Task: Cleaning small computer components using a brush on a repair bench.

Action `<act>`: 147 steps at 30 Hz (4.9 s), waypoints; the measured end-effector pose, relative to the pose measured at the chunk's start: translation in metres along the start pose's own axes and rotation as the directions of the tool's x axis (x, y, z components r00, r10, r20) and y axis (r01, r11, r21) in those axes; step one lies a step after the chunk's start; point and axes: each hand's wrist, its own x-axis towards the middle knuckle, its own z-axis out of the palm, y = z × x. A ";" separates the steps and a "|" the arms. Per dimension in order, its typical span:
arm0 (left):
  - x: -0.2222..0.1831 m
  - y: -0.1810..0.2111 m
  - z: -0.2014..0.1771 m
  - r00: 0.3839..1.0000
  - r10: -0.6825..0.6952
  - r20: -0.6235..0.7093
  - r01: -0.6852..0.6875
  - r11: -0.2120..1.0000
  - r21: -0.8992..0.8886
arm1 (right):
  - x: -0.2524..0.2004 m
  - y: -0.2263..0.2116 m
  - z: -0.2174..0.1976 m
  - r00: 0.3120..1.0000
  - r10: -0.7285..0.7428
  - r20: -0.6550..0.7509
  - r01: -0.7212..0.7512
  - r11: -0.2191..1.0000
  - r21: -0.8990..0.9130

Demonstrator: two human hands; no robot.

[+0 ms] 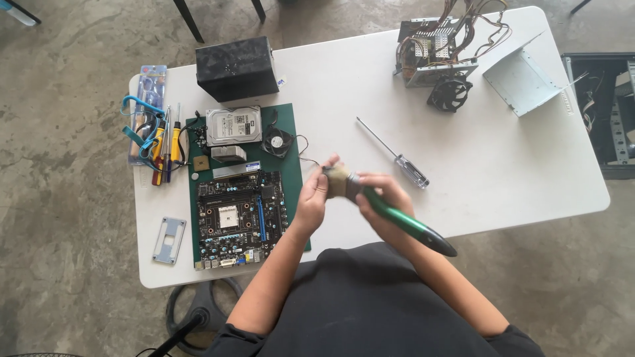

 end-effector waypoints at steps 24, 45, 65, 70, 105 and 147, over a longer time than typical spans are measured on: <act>0.012 -0.039 0.004 0.999 0.037 -0.009 -0.036 0.815 -0.578 | 0.015 -0.002 -0.016 0.994 -0.062 -0.094 0.072 0.992 0.101; 0.010 -0.022 -0.058 0.977 -0.191 -0.099 0.193 0.981 0.005 | -0.007 0.073 -0.008 0.957 0.275 0.093 -0.271 0.961 -0.050; 0.045 -0.066 -0.238 0.985 0.047 0.168 -0.132 -0.436 0.890 | -0.102 0.248 -0.052 0.497 0.852 0.166 -0.659 0.246 0.711; 0.062 -0.084 -0.244 0.993 -0.068 0.097 -0.115 -0.355 0.928 | -0.101 0.247 -0.056 0.481 0.854 0.200 -0.723 0.257 0.641; 0.123 0.111 -0.189 0.969 0.192 0.157 -0.225 0.946 0.233 | -0.113 0.251 -0.041 0.540 0.840 0.057 -0.629 0.357 0.691; -0.011 -0.043 -0.044 0.862 -0.292 0.415 0.192 0.945 0.266 | -0.072 0.081 0.009 0.854 0.464 -0.233 -0.496 0.863 -0.098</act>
